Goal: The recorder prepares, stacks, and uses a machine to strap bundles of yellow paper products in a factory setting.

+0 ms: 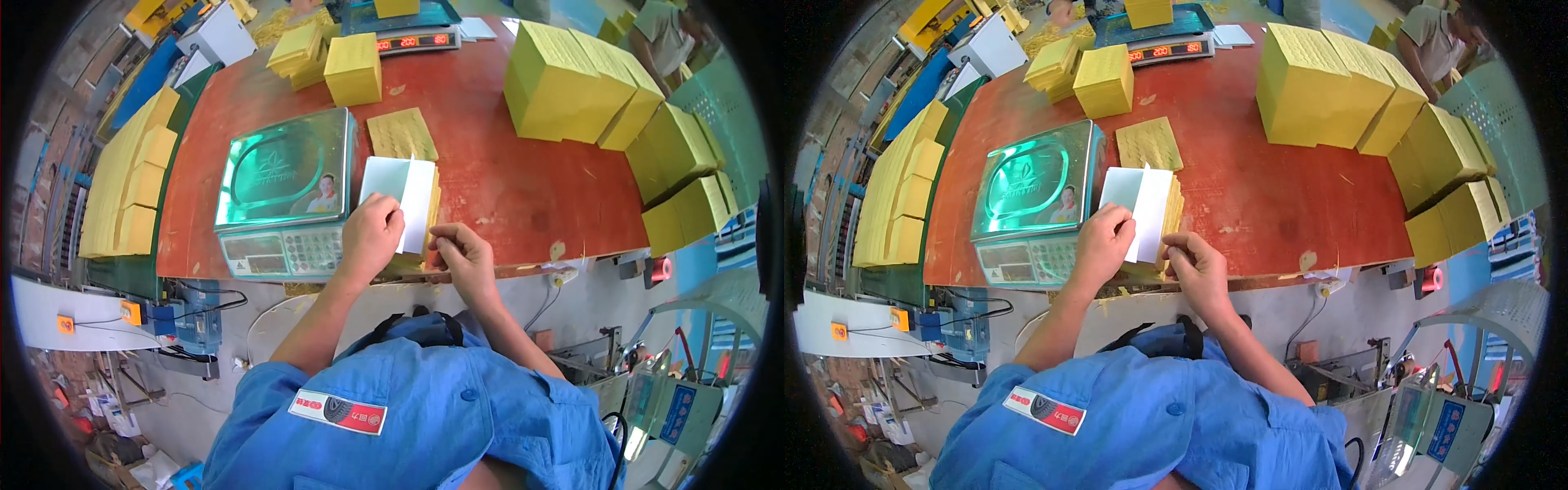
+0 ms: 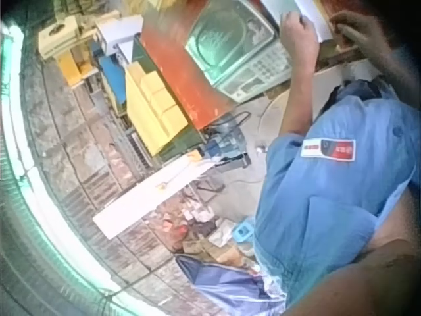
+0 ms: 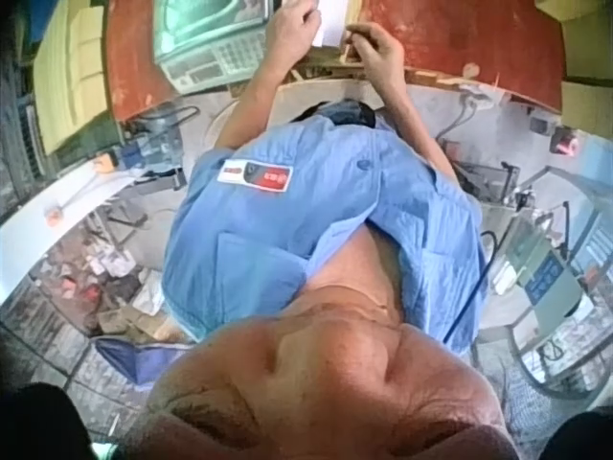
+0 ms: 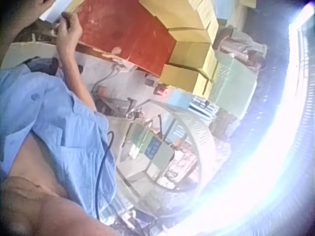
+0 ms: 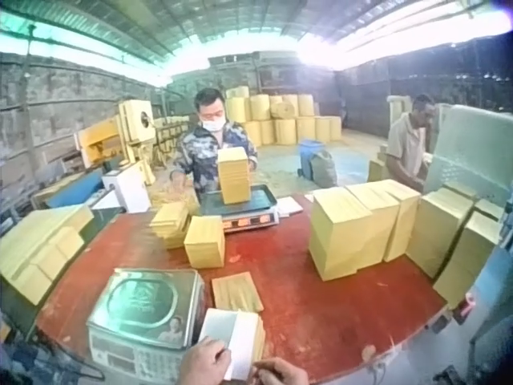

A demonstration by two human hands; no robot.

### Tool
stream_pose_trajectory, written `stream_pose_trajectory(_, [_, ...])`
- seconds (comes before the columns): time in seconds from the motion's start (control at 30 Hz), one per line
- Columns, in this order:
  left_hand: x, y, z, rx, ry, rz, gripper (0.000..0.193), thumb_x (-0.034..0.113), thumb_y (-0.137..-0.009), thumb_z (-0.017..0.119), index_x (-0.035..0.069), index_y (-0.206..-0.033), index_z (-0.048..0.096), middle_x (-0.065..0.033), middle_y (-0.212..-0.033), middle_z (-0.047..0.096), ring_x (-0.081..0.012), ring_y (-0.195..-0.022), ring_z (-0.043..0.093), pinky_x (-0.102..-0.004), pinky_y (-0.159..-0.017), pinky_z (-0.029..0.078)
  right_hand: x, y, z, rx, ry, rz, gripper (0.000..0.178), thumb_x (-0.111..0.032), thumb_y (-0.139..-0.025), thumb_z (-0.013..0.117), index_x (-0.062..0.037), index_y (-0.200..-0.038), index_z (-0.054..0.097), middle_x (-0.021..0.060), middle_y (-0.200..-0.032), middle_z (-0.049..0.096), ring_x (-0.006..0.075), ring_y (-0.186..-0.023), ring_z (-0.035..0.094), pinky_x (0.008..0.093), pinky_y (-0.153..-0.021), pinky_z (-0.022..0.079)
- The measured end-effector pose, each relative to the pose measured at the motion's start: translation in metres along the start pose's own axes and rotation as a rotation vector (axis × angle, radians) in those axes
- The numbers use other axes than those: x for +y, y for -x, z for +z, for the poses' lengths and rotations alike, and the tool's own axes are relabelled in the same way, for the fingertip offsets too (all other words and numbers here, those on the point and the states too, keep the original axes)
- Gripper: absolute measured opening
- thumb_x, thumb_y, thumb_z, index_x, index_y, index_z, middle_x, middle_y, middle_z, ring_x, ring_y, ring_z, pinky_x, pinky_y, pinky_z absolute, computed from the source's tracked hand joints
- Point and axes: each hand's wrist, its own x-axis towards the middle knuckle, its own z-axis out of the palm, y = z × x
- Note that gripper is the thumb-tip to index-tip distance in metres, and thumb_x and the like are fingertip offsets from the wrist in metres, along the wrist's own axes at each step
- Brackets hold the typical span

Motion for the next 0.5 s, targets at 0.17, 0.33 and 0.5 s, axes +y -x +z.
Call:
stream_pose_trajectory(0.17, [-0.009,0.004,-0.001,0.024,0.21,-0.11,0.012,0.009,-0.084,0.064,-0.001,-0.079,0.06,-0.0173,-0.077,0.061,-0.0341,-0.069,0.06,-0.0409,-0.064,0.047,-0.018,-0.005,0.003,0.049,0.73,-0.66,0.028,-0.004,-0.077,0.07,-0.0011,-0.104,0.066,0.0116,-0.099,0.064,0.0298,-0.089,0.062,0.0388,-0.077,0.052])
stream_pose_trajectory(0.33, [-0.014,0.002,-0.007,-0.055,0.418,-0.33,0.018,0.013,-0.089,0.065,-0.003,-0.083,0.061,-0.0095,-0.07,0.06,-0.0144,-0.064,0.055,-0.0319,-0.06,0.045,-0.02,-0.012,0.01,-0.077,0.951,-0.728,0.038,-0.01,-0.071,0.074,-0.0023,-0.107,0.065,0.0128,-0.117,0.059,0.0318,-0.108,0.055,0.043,-0.091,0.047])
stream_pose_trajectory(0.5, [-0.027,0.0,-0.011,-0.079,0.693,-0.445,0.018,0.015,-0.093,0.062,-0.001,-0.083,0.061,0.0001,-0.071,0.056,-0.0073,-0.067,0.049,-0.0264,-0.06,0.042,-0.027,-0.02,0.009,-0.145,1.005,-0.753,0.03,-0.013,-0.073,0.073,-0.0017,-0.101,0.067,0.0134,-0.108,0.062,0.0309,-0.1,0.06,0.0412,-0.089,0.049])
